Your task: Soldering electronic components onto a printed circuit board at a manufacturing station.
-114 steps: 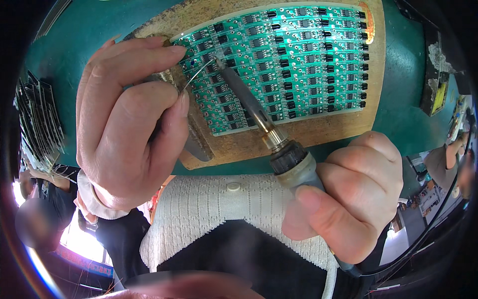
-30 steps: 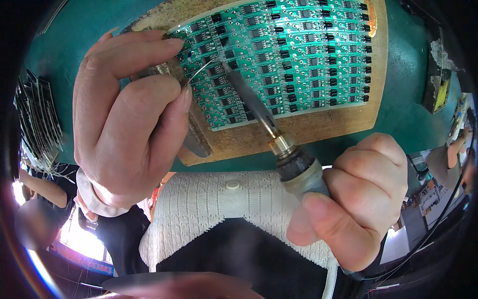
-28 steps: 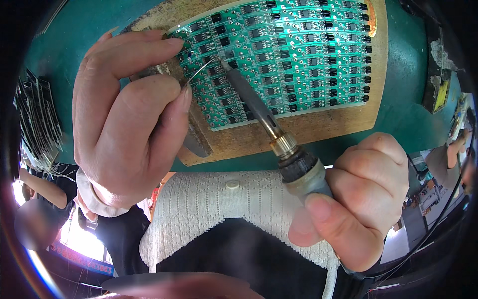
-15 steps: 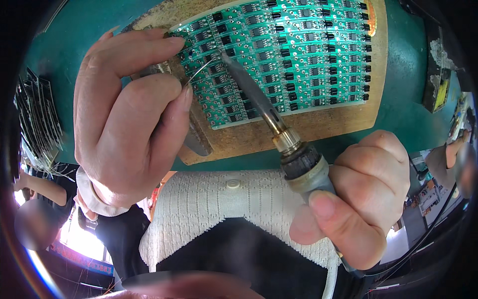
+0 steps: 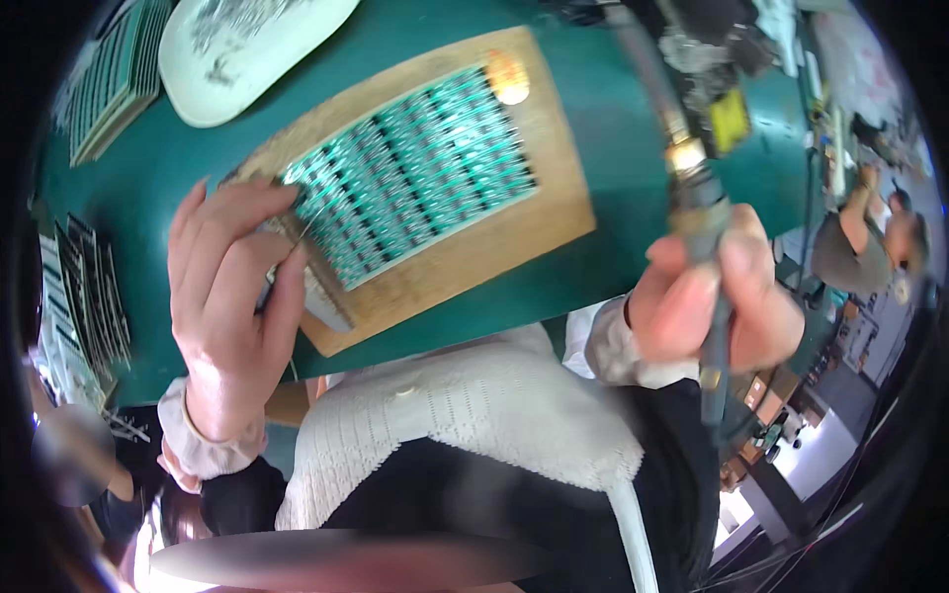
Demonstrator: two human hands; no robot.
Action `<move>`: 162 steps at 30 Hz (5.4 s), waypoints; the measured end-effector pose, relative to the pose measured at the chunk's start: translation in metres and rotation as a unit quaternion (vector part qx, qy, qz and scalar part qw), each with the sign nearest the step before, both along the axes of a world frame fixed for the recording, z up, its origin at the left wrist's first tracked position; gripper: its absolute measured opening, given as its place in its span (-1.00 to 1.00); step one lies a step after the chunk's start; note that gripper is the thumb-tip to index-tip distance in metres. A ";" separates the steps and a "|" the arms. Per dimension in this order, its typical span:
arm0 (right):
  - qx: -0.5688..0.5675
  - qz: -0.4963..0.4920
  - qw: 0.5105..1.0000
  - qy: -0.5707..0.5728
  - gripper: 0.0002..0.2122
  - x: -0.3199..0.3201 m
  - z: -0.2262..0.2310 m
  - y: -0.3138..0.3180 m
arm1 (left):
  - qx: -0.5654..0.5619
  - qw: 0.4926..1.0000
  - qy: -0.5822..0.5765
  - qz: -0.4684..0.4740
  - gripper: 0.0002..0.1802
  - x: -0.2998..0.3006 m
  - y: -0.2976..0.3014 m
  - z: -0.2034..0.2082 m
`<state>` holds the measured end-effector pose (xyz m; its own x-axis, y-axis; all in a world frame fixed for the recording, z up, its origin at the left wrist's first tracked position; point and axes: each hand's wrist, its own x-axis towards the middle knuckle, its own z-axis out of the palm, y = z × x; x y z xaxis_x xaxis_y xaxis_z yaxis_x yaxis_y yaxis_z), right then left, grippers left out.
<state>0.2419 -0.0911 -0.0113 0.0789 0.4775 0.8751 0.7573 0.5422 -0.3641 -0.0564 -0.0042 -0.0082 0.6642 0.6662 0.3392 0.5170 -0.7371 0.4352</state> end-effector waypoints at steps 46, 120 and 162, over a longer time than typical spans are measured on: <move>-0.288 0.276 0.917 -0.024 -0.75 -0.056 0.002 -0.008 | -0.016 0.993 -0.052 0.107 -0.80 -0.002 -0.043 -0.016; -0.232 0.225 0.936 -0.139 -0.76 -0.068 -0.007 -0.012 | 0.035 0.991 -0.074 0.110 -0.79 0.009 -0.036 -0.035; -0.223 0.213 0.944 -0.114 -0.79 -0.069 -0.009 -0.014 | 0.058 0.991 0.006 0.118 -0.81 0.015 -0.041 -0.023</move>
